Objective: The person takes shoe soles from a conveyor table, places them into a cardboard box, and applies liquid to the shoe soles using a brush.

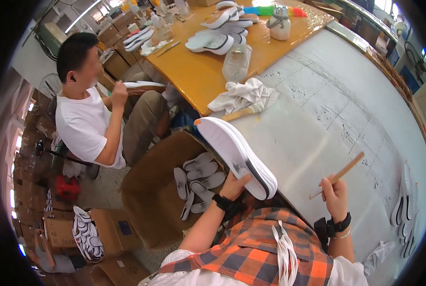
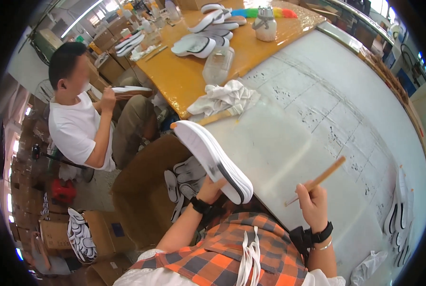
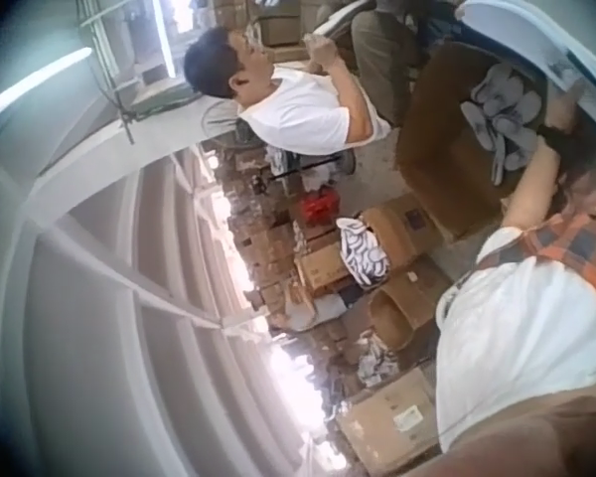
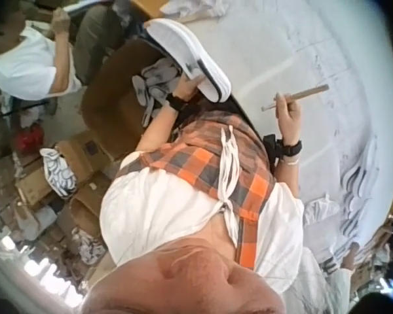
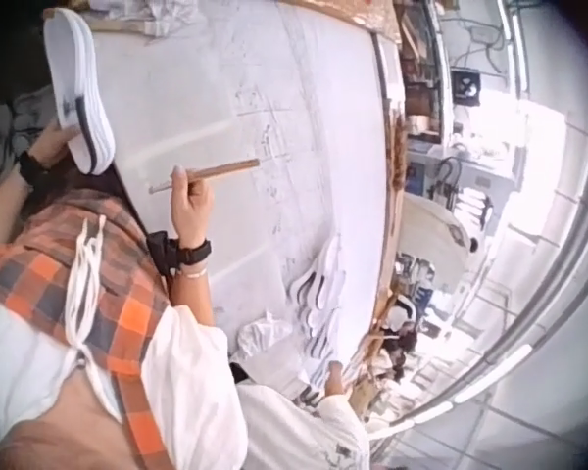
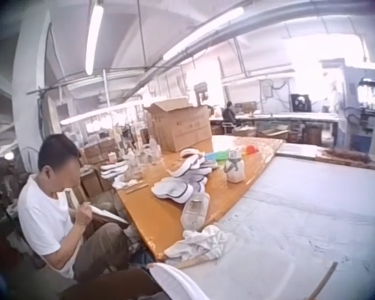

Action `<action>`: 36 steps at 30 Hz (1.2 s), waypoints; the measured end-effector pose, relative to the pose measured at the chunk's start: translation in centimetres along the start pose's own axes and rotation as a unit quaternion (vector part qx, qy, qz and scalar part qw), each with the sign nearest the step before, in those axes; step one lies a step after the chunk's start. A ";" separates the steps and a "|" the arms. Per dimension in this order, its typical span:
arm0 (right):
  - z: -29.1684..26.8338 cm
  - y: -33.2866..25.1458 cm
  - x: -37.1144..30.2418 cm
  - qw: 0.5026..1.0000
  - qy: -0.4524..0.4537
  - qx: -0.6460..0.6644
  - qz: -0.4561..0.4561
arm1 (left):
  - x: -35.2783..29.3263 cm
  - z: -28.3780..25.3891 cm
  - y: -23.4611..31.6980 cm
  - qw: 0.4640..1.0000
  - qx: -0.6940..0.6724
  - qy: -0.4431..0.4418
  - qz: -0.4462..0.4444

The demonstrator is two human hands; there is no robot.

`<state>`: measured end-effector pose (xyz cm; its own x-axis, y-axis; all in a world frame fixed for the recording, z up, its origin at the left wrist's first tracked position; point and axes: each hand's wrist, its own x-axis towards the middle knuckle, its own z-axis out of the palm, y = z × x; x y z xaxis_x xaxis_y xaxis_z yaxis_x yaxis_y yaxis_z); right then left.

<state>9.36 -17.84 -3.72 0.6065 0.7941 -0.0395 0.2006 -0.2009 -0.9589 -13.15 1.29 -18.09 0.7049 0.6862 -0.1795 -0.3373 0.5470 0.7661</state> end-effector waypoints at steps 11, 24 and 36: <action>2.1 2.1 4.8 0.986 -0.123 0.053 0.096 | -5.9 2.8 9.1 0.759 0.498 0.215 0.360; -4.4 5.9 3.2 0.989 -0.100 0.094 0.051 | -5.5 0.2 5.8 0.799 0.377 0.354 0.307; -26.0 13.6 -9.4 0.792 0.551 0.264 0.016 | 3.7 -10.7 7.3 0.922 -0.021 0.387 0.024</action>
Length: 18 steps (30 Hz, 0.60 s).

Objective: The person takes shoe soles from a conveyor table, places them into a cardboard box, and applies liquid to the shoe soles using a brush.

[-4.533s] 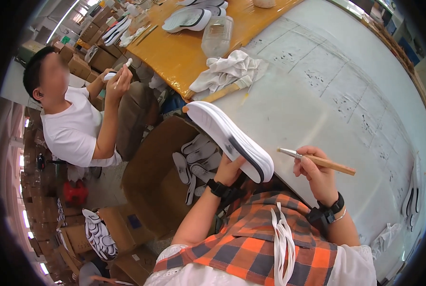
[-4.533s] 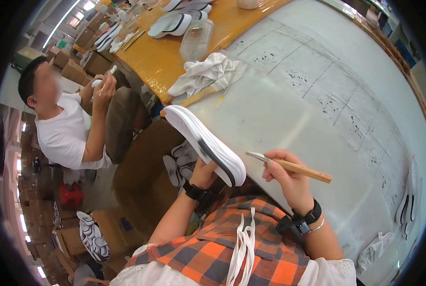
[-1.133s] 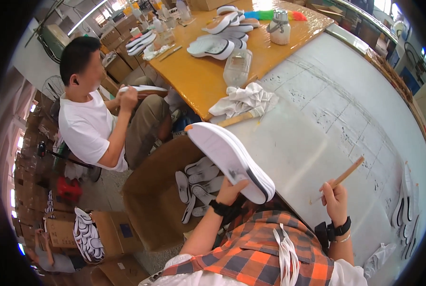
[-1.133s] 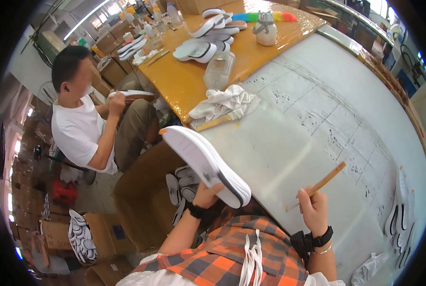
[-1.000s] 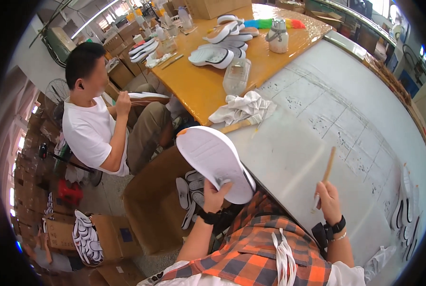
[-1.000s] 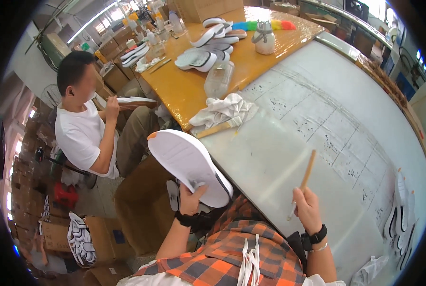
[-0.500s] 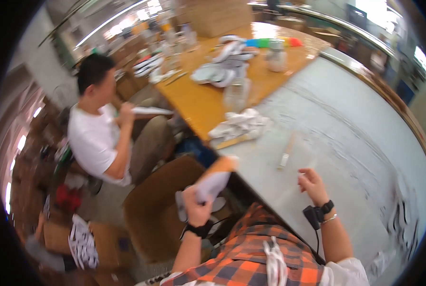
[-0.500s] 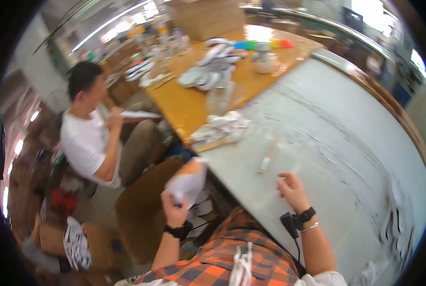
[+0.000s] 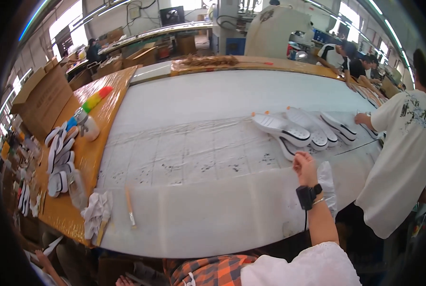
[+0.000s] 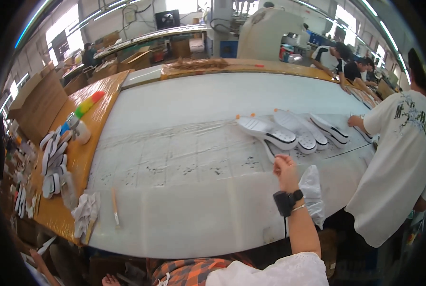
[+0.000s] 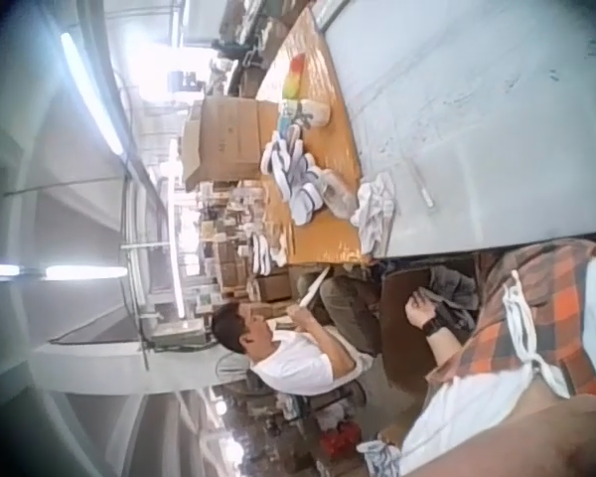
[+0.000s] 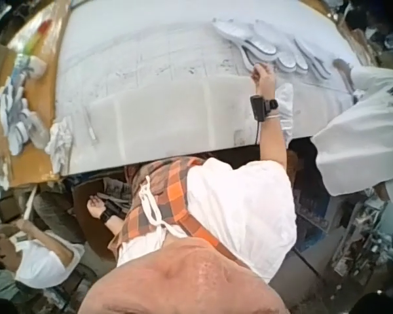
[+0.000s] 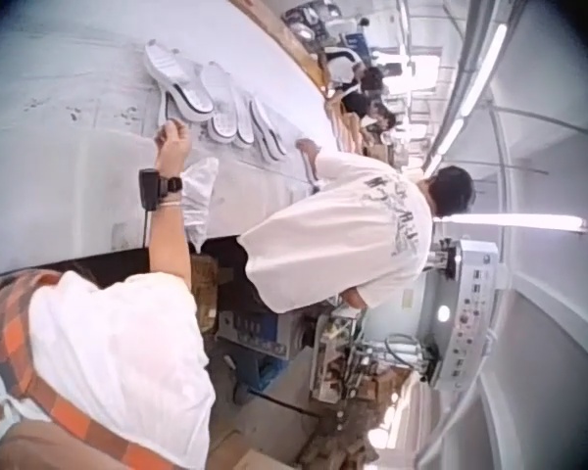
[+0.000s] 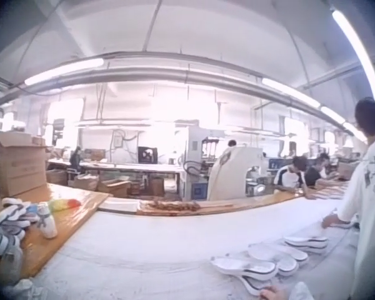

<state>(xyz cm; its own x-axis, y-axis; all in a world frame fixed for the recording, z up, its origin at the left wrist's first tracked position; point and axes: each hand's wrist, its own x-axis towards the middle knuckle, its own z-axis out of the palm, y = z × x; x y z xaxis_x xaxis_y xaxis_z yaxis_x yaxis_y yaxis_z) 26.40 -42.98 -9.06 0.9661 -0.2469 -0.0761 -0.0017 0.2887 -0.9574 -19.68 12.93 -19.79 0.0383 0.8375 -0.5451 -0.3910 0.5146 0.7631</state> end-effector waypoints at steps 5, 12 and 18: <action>-8.3 -0.7 10.1 0.986 0.161 0.048 0.022 | -1.8 5.2 1.5 0.995 -0.026 -0.064 0.071; -29.8 -1.7 24.3 0.885 0.302 -0.355 0.007 | -5.0 6.5 -0.6 0.994 -0.003 -0.057 0.095; -22.2 3.8 24.3 0.895 0.168 -0.407 0.067 | -0.9 -3.4 3.3 0.999 -0.039 -0.017 -0.010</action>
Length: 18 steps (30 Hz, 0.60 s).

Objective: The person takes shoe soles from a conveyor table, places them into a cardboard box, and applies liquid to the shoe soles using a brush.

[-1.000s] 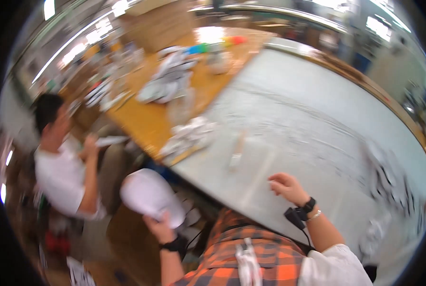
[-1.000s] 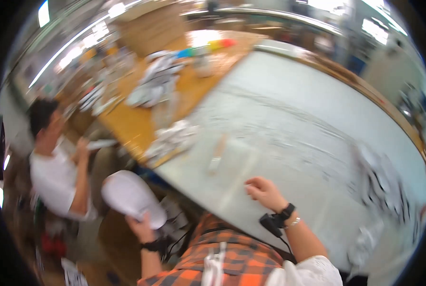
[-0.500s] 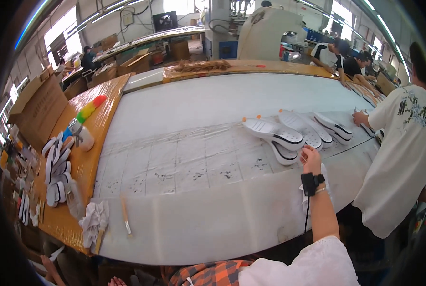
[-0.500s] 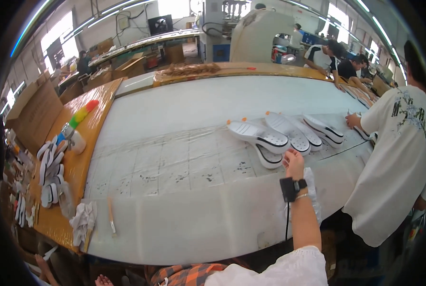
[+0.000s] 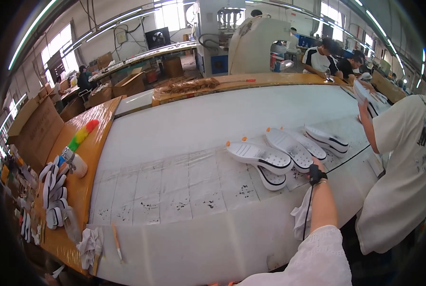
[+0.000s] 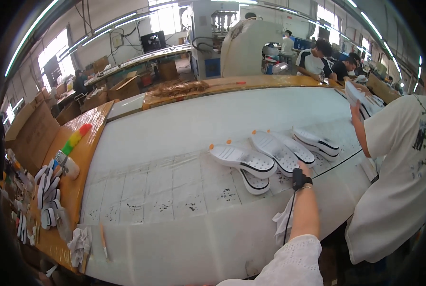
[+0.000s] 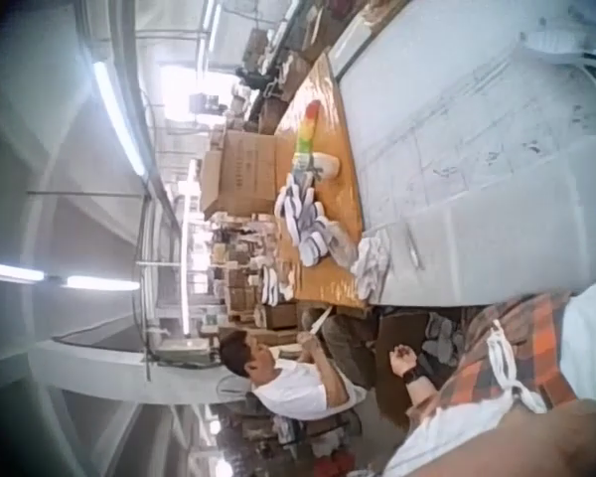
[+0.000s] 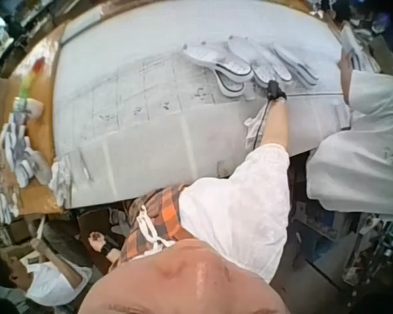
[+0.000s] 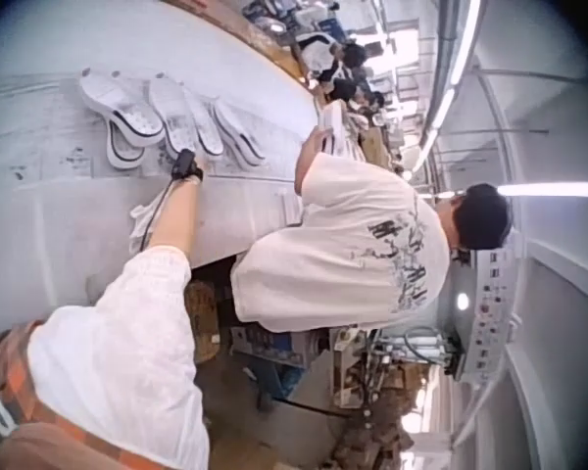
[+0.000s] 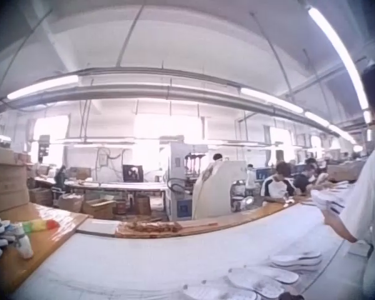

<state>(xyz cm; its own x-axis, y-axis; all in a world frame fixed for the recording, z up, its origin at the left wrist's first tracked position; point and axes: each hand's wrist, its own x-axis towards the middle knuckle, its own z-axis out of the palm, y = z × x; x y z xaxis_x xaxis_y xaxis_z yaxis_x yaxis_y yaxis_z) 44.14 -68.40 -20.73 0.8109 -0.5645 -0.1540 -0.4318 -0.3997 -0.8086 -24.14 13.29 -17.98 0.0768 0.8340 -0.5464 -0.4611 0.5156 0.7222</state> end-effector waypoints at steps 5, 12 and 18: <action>-1.3 -2.0 2.9 0.989 0.072 -0.109 -0.071 | 0.8 0.7 -1.0 0.999 0.042 -0.010 -0.021; -9.2 -0.8 6.8 0.972 0.220 -0.081 0.000 | 1.4 0.9 -1.8 0.997 0.065 -0.001 -0.035; -3.2 -1.6 1.6 0.966 0.246 0.072 0.018 | 1.3 -1.1 -0.5 0.987 0.151 0.002 -0.046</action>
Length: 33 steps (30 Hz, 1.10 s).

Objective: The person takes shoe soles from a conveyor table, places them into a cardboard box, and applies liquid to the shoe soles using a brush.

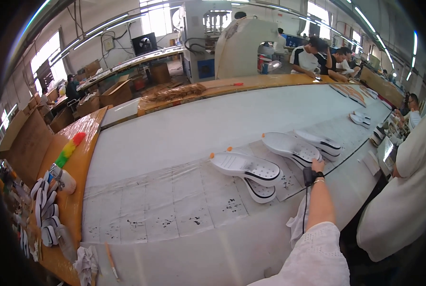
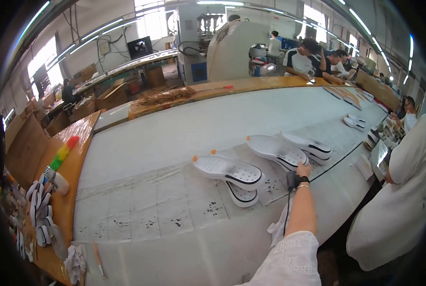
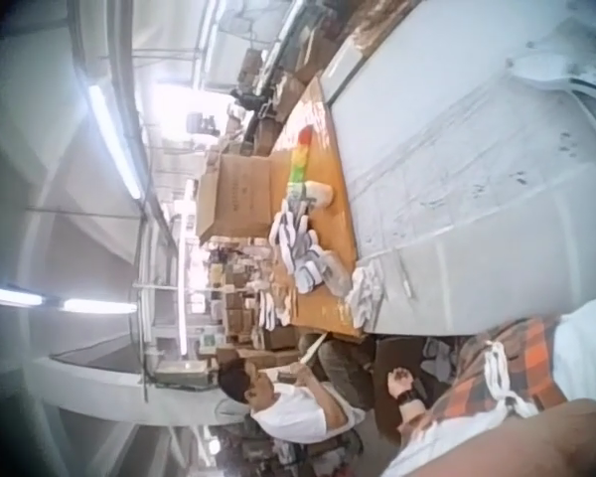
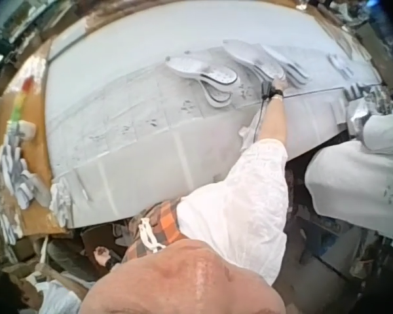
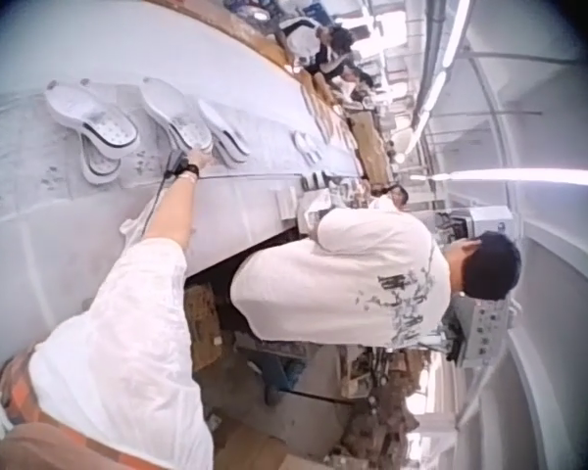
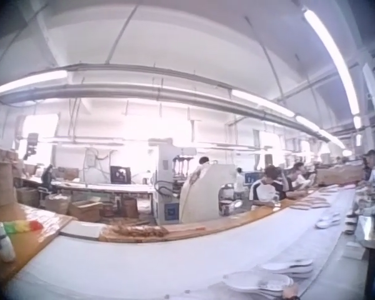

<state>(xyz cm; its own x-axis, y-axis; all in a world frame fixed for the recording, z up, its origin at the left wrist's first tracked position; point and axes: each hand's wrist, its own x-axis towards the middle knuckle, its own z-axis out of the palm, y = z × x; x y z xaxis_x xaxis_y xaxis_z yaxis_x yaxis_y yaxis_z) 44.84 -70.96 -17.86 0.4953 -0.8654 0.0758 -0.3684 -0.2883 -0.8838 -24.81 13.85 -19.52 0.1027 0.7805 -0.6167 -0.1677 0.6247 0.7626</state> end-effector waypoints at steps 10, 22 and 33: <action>-3.7 -6.1 -5.4 0.806 -0.377 0.389 0.241 | -13.0 18.7 1.4 0.954 -0.015 -0.249 0.164; -17.4 -16.3 -34.1 0.534 -0.685 0.401 0.292 | -29.9 38.8 -10.0 0.741 0.104 -0.663 0.013; -2.4 -9.7 -22.1 0.921 -0.354 0.161 -0.014 | -27.0 31.8 -6.4 0.742 -0.011 -0.627 -0.236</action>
<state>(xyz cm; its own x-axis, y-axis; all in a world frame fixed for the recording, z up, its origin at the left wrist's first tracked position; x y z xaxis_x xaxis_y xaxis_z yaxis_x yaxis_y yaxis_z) 35.59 -50.07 -9.86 0.9320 -0.3429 -0.1178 -0.1510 -0.0719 -0.9859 4.66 -10.40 -1.53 0.9848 -0.1064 -0.1370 0.1621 0.8458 0.5083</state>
